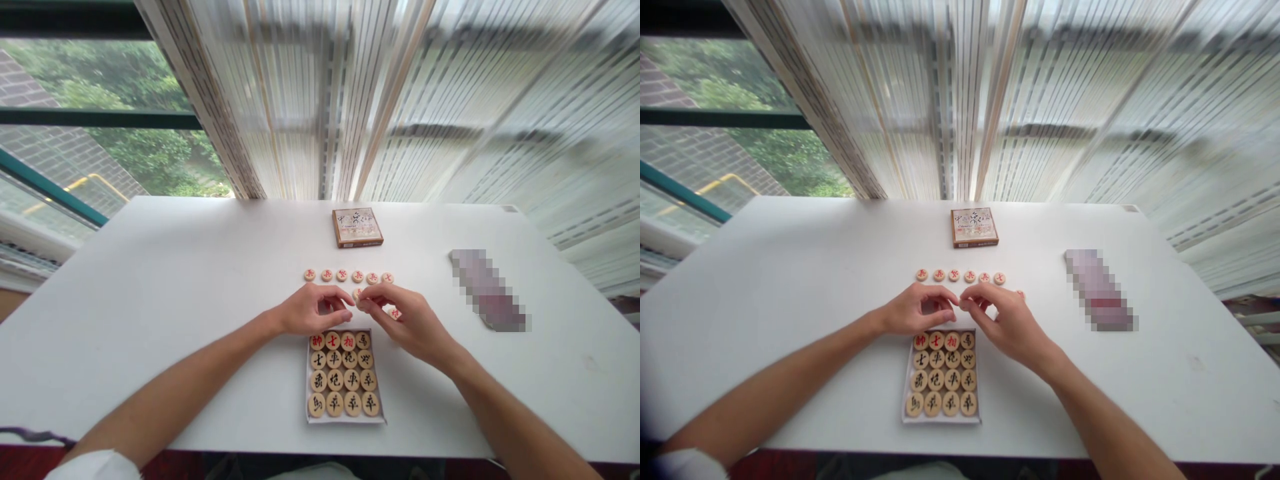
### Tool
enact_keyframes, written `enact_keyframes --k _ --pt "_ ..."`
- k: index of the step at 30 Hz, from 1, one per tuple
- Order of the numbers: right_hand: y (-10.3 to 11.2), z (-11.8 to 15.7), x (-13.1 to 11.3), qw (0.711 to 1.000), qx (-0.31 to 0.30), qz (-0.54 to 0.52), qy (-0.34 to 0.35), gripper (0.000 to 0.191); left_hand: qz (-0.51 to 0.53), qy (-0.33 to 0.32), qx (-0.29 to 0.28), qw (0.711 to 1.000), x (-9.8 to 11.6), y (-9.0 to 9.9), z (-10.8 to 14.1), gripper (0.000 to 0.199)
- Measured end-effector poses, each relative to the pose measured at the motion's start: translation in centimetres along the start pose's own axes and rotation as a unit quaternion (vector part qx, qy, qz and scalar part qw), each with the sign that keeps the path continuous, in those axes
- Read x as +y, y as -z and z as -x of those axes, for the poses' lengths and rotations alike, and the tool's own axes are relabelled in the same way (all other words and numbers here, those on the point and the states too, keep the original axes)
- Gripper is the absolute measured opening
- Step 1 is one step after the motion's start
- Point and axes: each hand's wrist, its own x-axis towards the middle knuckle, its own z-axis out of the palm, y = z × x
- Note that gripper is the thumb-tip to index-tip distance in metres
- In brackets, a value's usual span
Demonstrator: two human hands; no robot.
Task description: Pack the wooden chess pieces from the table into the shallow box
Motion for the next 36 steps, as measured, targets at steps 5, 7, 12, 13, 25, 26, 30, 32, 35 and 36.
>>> enact_keyframes --k 5,7,12,13,25,26,30,32,35,36 --pt "2.0 -0.1 -0.4 0.997 -0.072 -0.016 0.029 0.015 -0.035 -0.016 -0.055 0.998 0.4 0.2 0.0 0.033" --pt "2.4 0.0 -0.4 0.995 -0.090 -0.032 0.012 0.014 -0.057 -0.026 -0.070 0.996 0.7 0.3 -0.1 0.035" --pt "2.8 0.3 -0.2 0.989 -0.129 -0.059 -0.036 0.010 -0.120 -0.050 -0.079 0.988 1.4 0.3 -0.3 0.036" --pt "2.7 0.4 -0.2 0.988 -0.137 -0.063 -0.041 0.010 -0.131 -0.053 -0.081 0.987 1.5 0.3 -0.3 0.036" --pt "1.3 1.0 -0.5 0.981 -0.177 -0.019 -0.074 0.008 -0.168 -0.052 -0.081 0.981 1.2 0.1 0.0 0.030" --pt "1.2 1.0 -0.6 0.981 -0.176 -0.014 -0.075 0.008 -0.167 -0.052 -0.081 0.981 1.2 0.1 0.0 0.030" --pt "1.0 1.0 -0.9 0.981 -0.183 0.009 -0.067 0.009 -0.170 -0.055 -0.083 0.980 1.2 0.1 0.0 0.029" --pt "1.0 0.9 -1.1 0.980 -0.189 0.026 -0.059 0.008 -0.171 -0.054 -0.086 0.980 1.2 0.2 -0.1 0.030" --pt "1.0 0.9 -1.2 0.978 -0.196 0.046 -0.057 0.009 -0.174 -0.048 -0.091 0.979 1.3 0.2 -0.1 0.030" --pt "1.0 0.9 -1.2 0.977 -0.197 0.049 -0.059 0.009 -0.174 -0.047 -0.091 0.979 1.3 0.2 -0.1 0.030"
